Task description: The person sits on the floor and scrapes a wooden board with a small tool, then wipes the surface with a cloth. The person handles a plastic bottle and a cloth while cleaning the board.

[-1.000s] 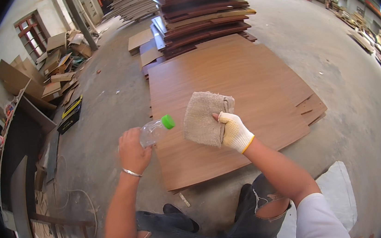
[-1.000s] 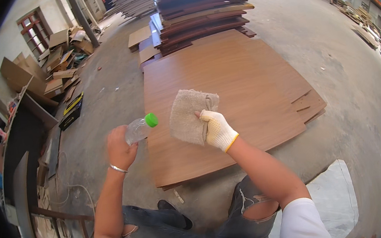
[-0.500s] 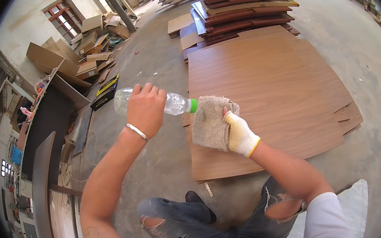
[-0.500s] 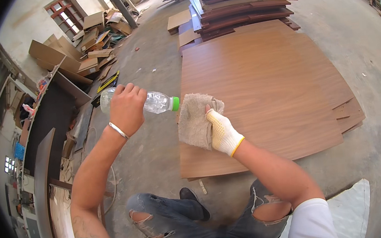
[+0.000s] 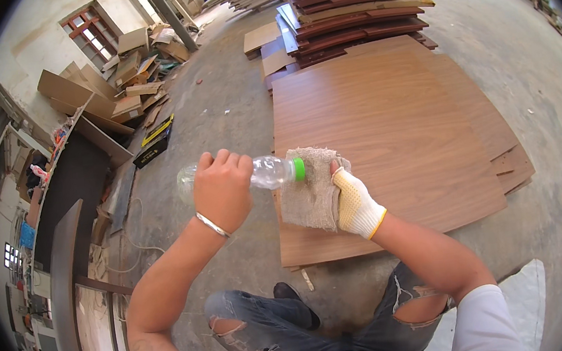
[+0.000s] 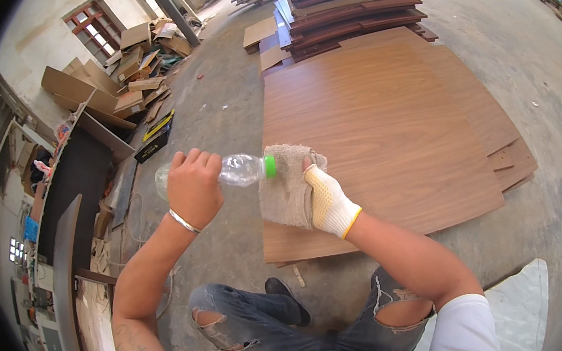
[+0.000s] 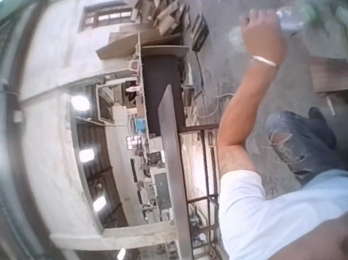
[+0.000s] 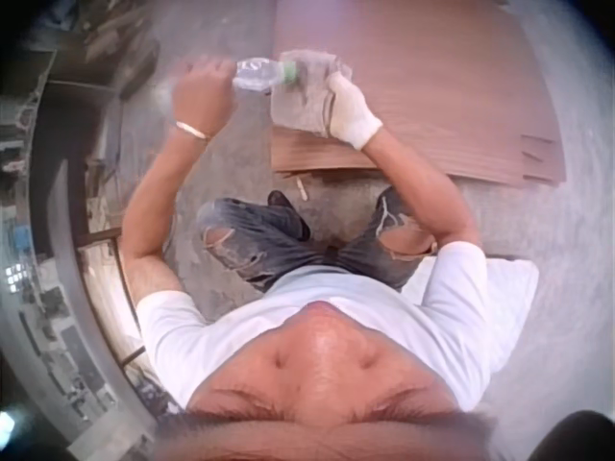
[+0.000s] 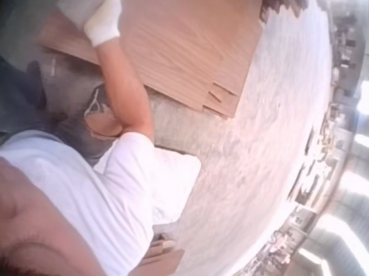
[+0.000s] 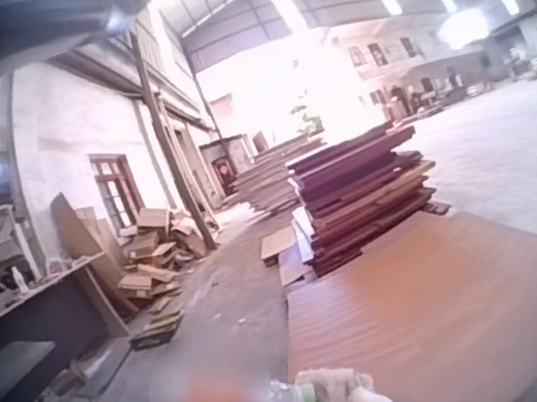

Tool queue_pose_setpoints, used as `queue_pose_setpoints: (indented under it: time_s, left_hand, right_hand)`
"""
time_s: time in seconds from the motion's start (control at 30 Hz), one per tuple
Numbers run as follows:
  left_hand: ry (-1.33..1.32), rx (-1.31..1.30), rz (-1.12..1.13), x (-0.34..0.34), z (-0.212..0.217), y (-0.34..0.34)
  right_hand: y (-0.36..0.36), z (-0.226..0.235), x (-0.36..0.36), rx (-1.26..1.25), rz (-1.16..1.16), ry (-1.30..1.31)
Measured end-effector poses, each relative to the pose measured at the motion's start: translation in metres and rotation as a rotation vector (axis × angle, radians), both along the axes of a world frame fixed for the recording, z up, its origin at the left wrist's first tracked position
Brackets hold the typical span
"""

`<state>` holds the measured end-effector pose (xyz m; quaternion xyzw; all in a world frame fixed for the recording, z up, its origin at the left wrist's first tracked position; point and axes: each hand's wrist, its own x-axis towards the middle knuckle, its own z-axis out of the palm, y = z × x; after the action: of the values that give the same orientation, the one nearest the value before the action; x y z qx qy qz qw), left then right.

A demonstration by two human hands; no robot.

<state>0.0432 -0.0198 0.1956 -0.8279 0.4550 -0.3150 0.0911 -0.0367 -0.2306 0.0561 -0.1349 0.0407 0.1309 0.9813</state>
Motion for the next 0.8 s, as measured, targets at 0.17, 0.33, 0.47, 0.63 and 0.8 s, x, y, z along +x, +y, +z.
queue_pose_setpoints:
  time_s: [0.17,0.33,0.47,0.63,0.8]
  left_hand:
    - [0.091,0.040,-0.030,-0.013,-0.030,0.026]
    - [0.142,-0.126,0.045,-0.001,-0.055,0.049]
    - [0.275,-0.243,-0.017,0.011,-0.106,0.074]
    - [0.503,-0.403,0.105,0.022,-0.192,0.107]
    - [0.821,-0.854,0.546,0.051,-0.342,0.153]
  right_hand:
    - [-0.004,0.006,-0.007,0.019,-0.066,-0.045]
    - [-0.001,-0.009,-0.012,-0.024,-0.025,-0.019]
    - [0.021,-0.013,-0.014,-0.099,0.004,0.006]
    - [0.031,-0.025,-0.017,-0.128,0.052,0.023]
    - [0.031,-0.038,-0.022,-0.137,0.110,0.129]
